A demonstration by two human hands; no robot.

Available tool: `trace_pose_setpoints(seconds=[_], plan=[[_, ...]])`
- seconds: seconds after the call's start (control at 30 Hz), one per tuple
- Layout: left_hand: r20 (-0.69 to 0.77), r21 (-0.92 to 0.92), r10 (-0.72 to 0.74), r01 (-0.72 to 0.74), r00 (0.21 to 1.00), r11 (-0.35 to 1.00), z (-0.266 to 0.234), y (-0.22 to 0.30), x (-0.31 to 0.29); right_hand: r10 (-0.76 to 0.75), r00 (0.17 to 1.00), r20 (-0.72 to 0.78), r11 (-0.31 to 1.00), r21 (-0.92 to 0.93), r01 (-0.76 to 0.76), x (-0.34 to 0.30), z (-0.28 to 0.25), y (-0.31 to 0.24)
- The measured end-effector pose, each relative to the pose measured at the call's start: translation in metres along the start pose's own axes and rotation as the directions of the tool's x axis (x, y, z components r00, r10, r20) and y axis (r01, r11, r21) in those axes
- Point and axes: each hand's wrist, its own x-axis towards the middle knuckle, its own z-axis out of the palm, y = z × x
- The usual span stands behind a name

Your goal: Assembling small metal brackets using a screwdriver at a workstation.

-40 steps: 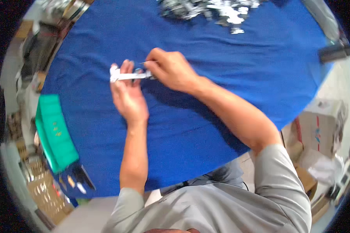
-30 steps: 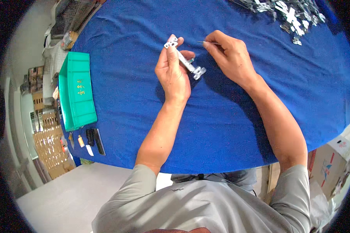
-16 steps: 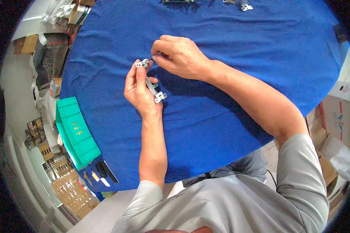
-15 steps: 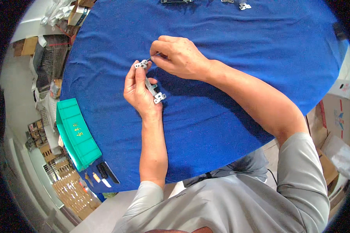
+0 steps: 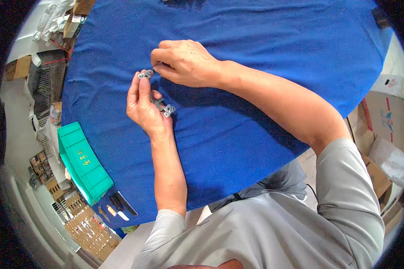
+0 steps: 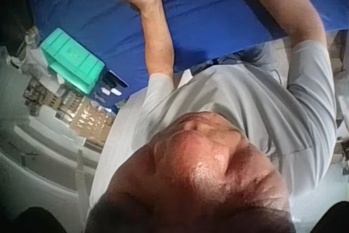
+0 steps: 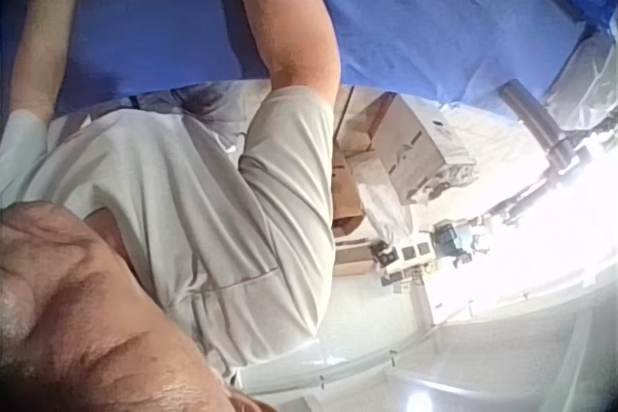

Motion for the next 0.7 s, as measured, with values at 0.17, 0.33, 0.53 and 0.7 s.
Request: trace_pose_setpoints(seconds=[0.17,0.33,0.53,0.7], plan=[[0.003,0.027,0.007,-0.007,1.000,1.000,0.0007,-0.0024,0.0012,0.037,0.999,0.022,0.998,-0.045,-0.036,0.0015,-0.0022,-0.0002],[-0.021,0.071,0.013,-0.012,1.000,0.997,0.0048,0.0007,-0.0007,0.041,0.999,0.033,0.995,-0.087,-0.038,0.0012,0.0042,0.0053],[0.005,0.161,0.023,-0.024,1.000,0.987,0.0043,0.0013,-0.0004,0.055,0.996,0.073,0.995,-0.081,-0.049,0.0028,0.0026,0.0066],[-0.010,0.082,0.039,-0.038,0.999,0.996,0.0071,-0.0015,-0.0007,-0.042,0.999,0.022,0.996,-0.083,0.044,0.0056,-0.0034,0.0008]])
